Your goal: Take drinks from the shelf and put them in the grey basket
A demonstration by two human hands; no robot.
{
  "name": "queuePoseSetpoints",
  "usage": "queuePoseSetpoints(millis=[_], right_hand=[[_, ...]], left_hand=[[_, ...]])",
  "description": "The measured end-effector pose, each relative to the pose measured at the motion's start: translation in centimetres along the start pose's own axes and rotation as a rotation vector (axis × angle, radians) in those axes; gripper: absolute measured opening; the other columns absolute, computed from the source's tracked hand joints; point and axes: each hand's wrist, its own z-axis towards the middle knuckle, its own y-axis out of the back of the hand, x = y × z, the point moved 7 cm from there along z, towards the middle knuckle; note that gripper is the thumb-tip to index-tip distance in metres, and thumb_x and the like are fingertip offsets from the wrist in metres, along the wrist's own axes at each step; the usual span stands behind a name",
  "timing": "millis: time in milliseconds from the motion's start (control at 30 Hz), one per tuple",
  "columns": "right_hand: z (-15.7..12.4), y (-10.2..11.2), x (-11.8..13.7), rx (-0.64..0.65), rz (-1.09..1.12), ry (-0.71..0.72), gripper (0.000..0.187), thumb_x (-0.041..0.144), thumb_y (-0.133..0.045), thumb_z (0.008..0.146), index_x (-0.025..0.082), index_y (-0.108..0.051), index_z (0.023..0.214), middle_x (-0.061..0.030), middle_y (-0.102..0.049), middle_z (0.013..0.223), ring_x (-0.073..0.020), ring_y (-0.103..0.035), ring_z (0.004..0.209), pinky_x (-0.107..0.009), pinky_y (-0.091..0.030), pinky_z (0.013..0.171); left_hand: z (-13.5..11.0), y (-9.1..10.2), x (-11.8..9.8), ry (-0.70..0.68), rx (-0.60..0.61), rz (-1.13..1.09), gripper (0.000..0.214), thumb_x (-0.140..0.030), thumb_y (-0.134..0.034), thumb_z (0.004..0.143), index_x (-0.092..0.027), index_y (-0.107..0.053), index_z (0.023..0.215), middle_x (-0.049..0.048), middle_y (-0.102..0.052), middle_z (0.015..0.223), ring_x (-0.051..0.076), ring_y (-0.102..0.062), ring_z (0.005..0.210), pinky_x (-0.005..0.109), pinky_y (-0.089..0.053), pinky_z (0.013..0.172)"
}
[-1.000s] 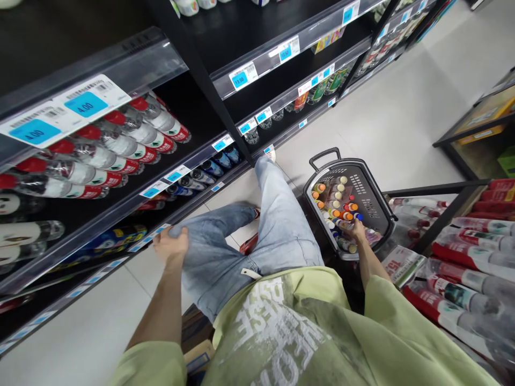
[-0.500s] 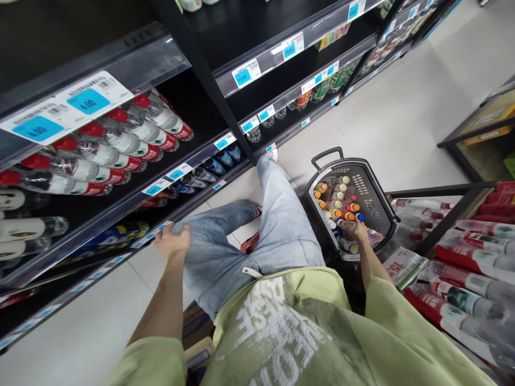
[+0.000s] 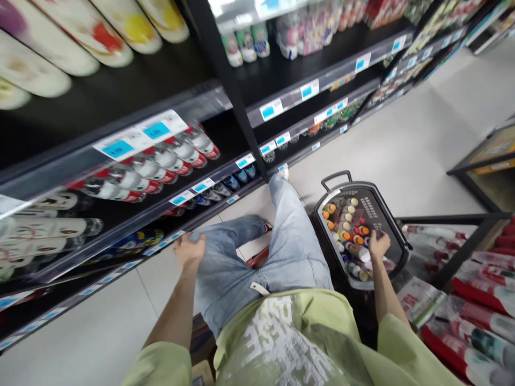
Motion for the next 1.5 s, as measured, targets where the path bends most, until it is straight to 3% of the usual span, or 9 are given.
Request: queuePoseSetpoints(millis=[167,267,433,700,933,1033,1167,1333,1500], right_hand=[[3.2,3.1,7.0,-0.219,0.279,0.032,0.064,0.067,-0.048,0.091,0.013,-0.062,0.122,-0.0242,-0.067,0.117,-0.0431,-0.065,0.119,-0.060,-0.051,0.108],[4.7,4.5,13.7,-0.252,0.510,0.100,0.058,0.064,-0.058,0.087,0.018,-0.062,0.121,-0.0203,-0.069,0.120,-0.0375,-0.069,0.112,-0.053,-0.057,0.100],[4.3,8.4,29.3,-0.188,0.796,0.340,0.058,0.059,-0.067,0.084,0.017,-0.059,0.123,-0.0184,-0.071,0.123,-0.0333,-0.070,0.116,-0.051,-0.056,0.100],[-2.8,15.2,55.7,-0.020,0.924,0.850,0.066,0.053,-0.071,0.089,0.021,-0.052,0.144,-0.0178,-0.068,0.142,-0.0295,-0.067,0.125,-0.049,-0.054,0.104],[-3.7,16.7,71.3,-0.126,0.847,1.012,0.071,0.047,-0.067,0.085,0.017,-0.046,0.146,-0.0217,-0.065,0.145,-0.0367,-0.060,0.136,-0.061,-0.043,0.117],[-3.6,17.0,75.6,-0.134,0.795,1.034,0.075,0.042,-0.068,0.079,0.014,-0.045,0.145,-0.0237,-0.065,0.143,-0.0392,-0.059,0.135,-0.062,-0.042,0.118],[-3.3,16.7,78.9,-0.035,0.710,0.934,0.083,0.033,-0.077,0.069,0.013,-0.045,0.143,-0.0222,-0.071,0.131,-0.0397,-0.067,0.123,-0.056,-0.049,0.112],[-2.7,16.0,80.1,0.060,0.715,0.858,0.089,0.028,-0.082,0.064,0.015,-0.045,0.144,-0.0167,-0.074,0.120,-0.0362,-0.072,0.115,-0.050,-0.055,0.107],[-2.0,15.9,79.8,0.011,0.759,0.868,0.092,0.029,-0.085,0.059,0.017,-0.046,0.142,-0.0167,-0.070,0.122,-0.0383,-0.069,0.117,-0.059,-0.050,0.112]], left_hand=[[0.0,1.0,0.6,-0.009,0.001,-0.092,0.059,-0.051,-0.060,0.093,-0.023,-0.063,0.144,0.0189,-0.054,0.159,0.041,-0.052,0.146,0.052,-0.047,0.119],[0.2,1.1,1.3,-0.011,0.005,-0.103,0.057,-0.054,-0.056,0.093,-0.026,-0.062,0.142,0.0176,-0.052,0.161,0.044,-0.049,0.146,0.055,-0.049,0.115],[0.8,0.5,2.3,-0.025,0.019,-0.080,0.059,-0.056,-0.046,0.097,-0.027,-0.057,0.147,0.0130,-0.051,0.161,0.040,-0.049,0.145,0.053,-0.049,0.113],[1.1,0.2,2.8,-0.020,0.000,-0.073,0.056,-0.052,-0.042,0.098,-0.026,-0.060,0.144,0.0115,-0.052,0.160,0.039,-0.050,0.144,0.053,-0.051,0.110],[0.1,1.0,3.1,-0.019,-0.030,-0.080,0.053,-0.045,-0.044,0.097,-0.023,-0.065,0.140,0.0130,-0.055,0.158,0.038,-0.055,0.141,0.050,-0.053,0.106],[0.0,1.0,3.2,-0.032,-0.035,-0.082,0.052,-0.044,-0.044,0.097,-0.024,-0.066,0.139,0.0137,-0.056,0.156,0.038,-0.055,0.140,0.050,-0.054,0.104],[0.2,0.5,3.4,-0.037,-0.044,-0.073,0.053,-0.044,-0.043,0.098,-0.023,-0.064,0.142,0.0148,-0.056,0.157,0.037,-0.055,0.140,0.050,-0.053,0.104],[0.6,-0.2,3.6,-0.034,-0.029,-0.069,0.055,-0.045,-0.043,0.098,-0.023,-0.062,0.145,0.0150,-0.052,0.161,0.038,-0.052,0.143,0.052,-0.052,0.105],[0.9,-0.6,3.9,-0.049,-0.040,-0.062,0.055,-0.045,-0.041,0.098,-0.025,-0.063,0.144,0.0152,-0.052,0.161,0.039,-0.052,0.144,0.052,-0.053,0.105]])
